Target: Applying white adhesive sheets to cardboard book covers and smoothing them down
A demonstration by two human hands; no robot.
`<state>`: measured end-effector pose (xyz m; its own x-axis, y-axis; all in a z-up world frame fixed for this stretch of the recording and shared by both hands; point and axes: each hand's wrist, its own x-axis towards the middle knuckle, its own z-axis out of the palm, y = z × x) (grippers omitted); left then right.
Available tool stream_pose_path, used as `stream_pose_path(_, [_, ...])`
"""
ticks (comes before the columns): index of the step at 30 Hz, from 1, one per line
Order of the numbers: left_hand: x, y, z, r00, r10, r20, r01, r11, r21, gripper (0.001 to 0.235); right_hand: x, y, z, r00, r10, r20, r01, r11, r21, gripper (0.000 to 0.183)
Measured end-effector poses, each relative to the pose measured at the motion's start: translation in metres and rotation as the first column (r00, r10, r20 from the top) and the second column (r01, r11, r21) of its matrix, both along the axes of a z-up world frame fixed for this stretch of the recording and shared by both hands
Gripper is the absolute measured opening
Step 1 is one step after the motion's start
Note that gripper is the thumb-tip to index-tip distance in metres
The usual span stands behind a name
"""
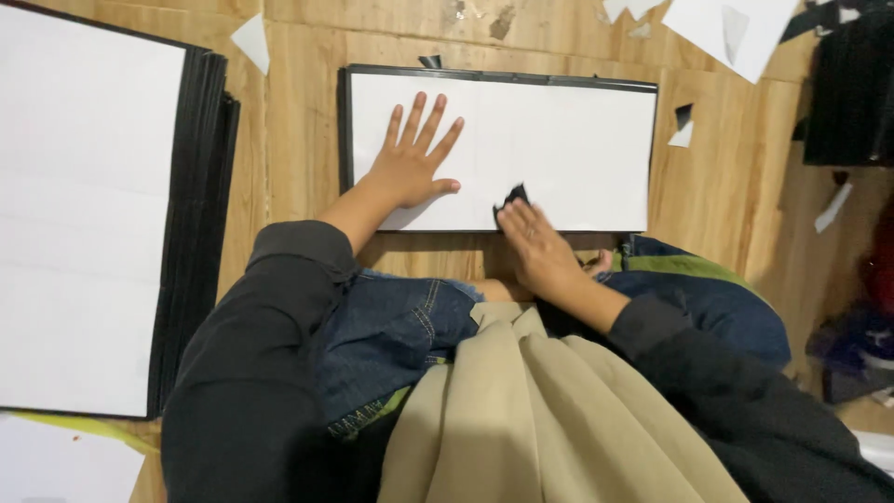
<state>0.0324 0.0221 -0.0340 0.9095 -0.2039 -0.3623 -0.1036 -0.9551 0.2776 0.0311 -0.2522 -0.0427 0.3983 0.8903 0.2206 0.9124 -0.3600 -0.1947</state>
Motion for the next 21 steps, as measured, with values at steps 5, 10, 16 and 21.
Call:
stream_pose_path(5, [0.0, 0.002, -0.001, 1.0, 0.018, 0.011, -0.018, 1.0, 0.01, 0.085, -0.009, -0.024, 0.013, 0.947, -0.038, -0.318, 0.019, 0.998, -0.063, 0.043])
stream_pose_path(10, [0.0, 0.0, 0.005, 1.0, 0.015, -0.004, -0.015, 1.0, 0.016, 0.084, 0.05, -0.008, -0.001, 0.959, -0.252, -0.13, 0.22, 0.95, -0.219, 0.051])
stream_pose_path(16, [0.005, 0.002, -0.004, 0.999, 0.006, -0.035, -0.006, 1.0, 0.024, 0.086, 0.143, 0.051, -0.031, 0.897, -0.441, -0.036, 0.414, 0.864, -0.287, 0.052])
stream_pose_path(21, [0.003, 0.004, -0.009, 0.999, 0.027, -0.03, -0.027, 1.0, 0.01, 0.087, 0.081, 0.017, -0.014, 0.949, -0.31, -0.056, 0.29, 0.929, -0.228, 0.056])
